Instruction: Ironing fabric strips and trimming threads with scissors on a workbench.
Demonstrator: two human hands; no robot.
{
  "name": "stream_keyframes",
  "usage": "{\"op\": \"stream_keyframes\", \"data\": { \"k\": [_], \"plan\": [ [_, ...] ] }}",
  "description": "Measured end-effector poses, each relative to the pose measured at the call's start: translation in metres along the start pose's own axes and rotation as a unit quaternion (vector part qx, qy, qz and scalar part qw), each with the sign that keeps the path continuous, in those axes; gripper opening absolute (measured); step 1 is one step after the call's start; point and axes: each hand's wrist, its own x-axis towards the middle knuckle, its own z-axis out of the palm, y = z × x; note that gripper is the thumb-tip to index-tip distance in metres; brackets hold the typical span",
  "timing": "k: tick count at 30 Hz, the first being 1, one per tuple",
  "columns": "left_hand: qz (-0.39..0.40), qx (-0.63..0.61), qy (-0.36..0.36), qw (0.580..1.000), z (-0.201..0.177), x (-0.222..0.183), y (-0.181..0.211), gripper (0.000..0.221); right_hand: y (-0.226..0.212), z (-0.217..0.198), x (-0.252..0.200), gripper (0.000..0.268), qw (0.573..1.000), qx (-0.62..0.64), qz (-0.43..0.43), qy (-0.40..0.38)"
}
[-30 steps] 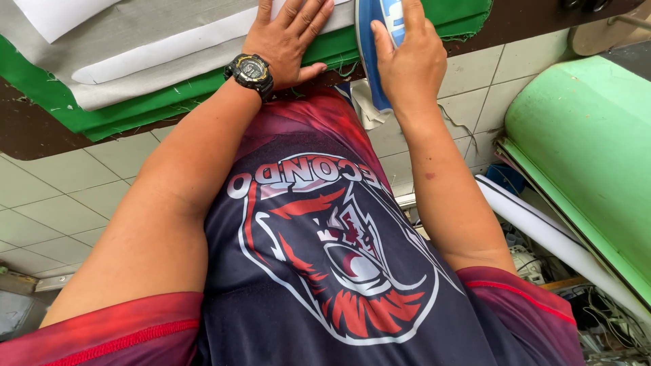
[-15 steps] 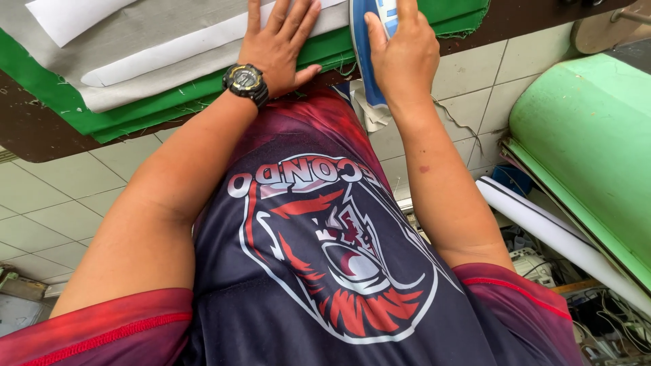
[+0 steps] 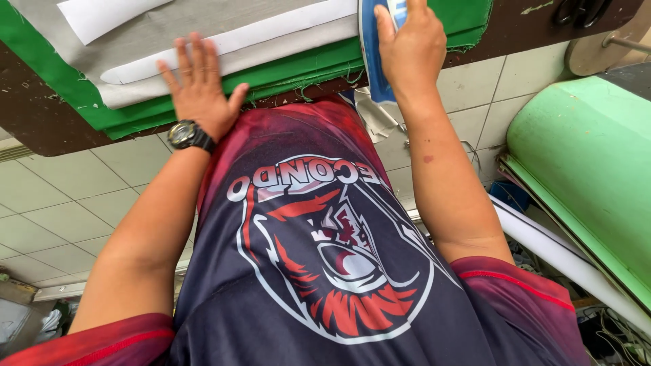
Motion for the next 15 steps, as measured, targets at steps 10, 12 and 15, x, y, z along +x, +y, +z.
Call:
{"op": "stream_keyframes", "data": {
  "k": [10,12,15],
  "plan": [
    [-0.325,-0.063,0.155,0.931,0.058,-0.032,-0.094,0.086,0.022,-0.016,-0.055,0.061,0.99,0.017,0.071,-0.122],
    [-0.362,-0.105,0.207,0.903,0.07,-0.034,-0.112,0.082,0.026,-0.016,-0.063,0.062,0.989,0.015,0.077,-0.126],
    [-0.438,-0.157,0.195,0.863,0.067,-0.033,-0.127,0.091,0.03,-0.019,-0.071,0.062,0.987,0.008,0.082,-0.139]
  ]
}}
